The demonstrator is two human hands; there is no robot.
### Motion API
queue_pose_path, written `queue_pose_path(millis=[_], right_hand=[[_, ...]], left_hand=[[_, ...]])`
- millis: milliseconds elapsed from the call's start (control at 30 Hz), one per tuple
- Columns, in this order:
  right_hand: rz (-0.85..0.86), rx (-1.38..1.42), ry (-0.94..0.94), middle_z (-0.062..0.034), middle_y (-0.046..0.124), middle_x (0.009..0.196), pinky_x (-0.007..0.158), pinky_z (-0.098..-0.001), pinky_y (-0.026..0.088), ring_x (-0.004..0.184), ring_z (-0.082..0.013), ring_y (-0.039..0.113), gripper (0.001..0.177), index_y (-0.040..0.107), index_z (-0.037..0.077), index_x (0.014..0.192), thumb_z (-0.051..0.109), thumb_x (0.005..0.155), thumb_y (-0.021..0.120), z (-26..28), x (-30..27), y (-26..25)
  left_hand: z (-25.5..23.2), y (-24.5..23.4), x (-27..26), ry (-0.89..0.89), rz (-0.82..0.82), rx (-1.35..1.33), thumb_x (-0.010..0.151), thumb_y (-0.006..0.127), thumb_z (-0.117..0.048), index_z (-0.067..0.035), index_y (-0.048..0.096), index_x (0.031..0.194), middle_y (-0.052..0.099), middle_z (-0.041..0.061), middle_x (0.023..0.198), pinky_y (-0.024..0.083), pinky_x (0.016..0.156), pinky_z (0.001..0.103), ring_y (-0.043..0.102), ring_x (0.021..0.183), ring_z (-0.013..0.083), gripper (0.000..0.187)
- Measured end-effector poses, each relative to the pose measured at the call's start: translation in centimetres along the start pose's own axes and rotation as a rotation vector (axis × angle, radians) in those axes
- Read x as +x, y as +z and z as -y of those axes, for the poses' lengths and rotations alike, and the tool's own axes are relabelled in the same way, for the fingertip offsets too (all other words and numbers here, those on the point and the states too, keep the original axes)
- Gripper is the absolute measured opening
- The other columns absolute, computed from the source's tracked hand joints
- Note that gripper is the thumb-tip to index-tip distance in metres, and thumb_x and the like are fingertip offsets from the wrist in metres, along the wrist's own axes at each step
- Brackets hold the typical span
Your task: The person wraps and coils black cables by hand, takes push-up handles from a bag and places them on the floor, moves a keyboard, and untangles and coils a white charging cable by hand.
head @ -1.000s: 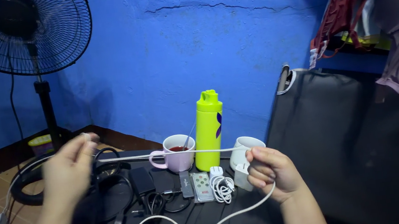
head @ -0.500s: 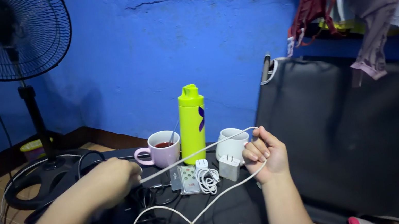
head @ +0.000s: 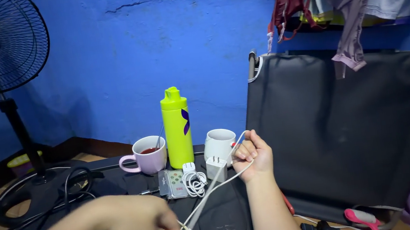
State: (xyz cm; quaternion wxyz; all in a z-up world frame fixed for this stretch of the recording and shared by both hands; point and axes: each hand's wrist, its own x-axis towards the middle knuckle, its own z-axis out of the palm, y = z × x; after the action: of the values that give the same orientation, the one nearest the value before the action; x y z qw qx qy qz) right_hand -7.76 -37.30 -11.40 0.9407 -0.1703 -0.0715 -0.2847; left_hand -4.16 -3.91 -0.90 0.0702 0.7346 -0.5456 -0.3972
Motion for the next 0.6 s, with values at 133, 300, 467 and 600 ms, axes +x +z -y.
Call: queue_pose_path(millis=[133, 300, 467, 600], right_hand=[[-0.005, 0.042, 0.051, 0.0057, 0.029, 0.043, 0.044, -0.0238, 0.031, 0.037, -0.0088, 0.026, 0.030, 0.061, 0.008, 0.080, 0.027, 0.103, 0.054, -0.8, 0.1, -0.3], [-0.084, -0.014, 0.074, 0.0062, 0.028, 0.042, 0.043, -0.0251, 0.030, 0.036, -0.0088, 0.025, 0.028, 0.060, 0.010, 0.080, 0.026, 0.102, 0.055, -2.3, 0.3, 0.0], [0.080, -0.063, 0.218, 0.0056, 0.030, 0.047, 0.046, -0.0273, 0.032, 0.039, -0.0101, 0.027, 0.025, 0.056, 0.010, 0.082, 0.022, 0.103, 0.056, -3.5, 0.0, 0.1], [0.071, -0.034, 0.293, 0.0038, 0.028, 0.047, 0.049, -0.0267, 0.033, 0.040, -0.0095, 0.027, 0.026, 0.053, 0.009, 0.083, 0.024, 0.105, 0.054, -3.8, -1.0, 1.1]], left_hand=[[-2.1, 2.2, 3.8, 0.232, 0.056, 0.178, 0.104, 0.063, -0.029, -0.002, 0.071, 0.104, 0.070, 0.008, 0.086, 0.050, 0.075, 0.035, 0.060, 0.079, 0.0148, 0.029], [-4.8, 3.9, 10.4, 0.511, 0.077, 0.303, 0.095, 0.058, -0.013, -0.002, 0.070, 0.111, 0.072, 0.009, 0.090, 0.051, 0.075, 0.039, 0.064, 0.078, 0.0197, 0.023], [-8.4, 3.1, 15.5, 0.624, 0.161, 0.317, 0.091, 0.059, -0.011, -0.004, 0.074, 0.106, 0.078, 0.007, 0.092, 0.053, 0.081, 0.036, 0.069, 0.085, 0.0172, 0.022], [-13.2, 1.7, 17.2, 0.834, 0.116, 0.133, 0.099, 0.065, -0.025, -0.007, 0.072, 0.117, 0.077, 0.004, 0.101, 0.053, 0.088, 0.033, 0.067, 0.093, 0.0135, 0.027]])
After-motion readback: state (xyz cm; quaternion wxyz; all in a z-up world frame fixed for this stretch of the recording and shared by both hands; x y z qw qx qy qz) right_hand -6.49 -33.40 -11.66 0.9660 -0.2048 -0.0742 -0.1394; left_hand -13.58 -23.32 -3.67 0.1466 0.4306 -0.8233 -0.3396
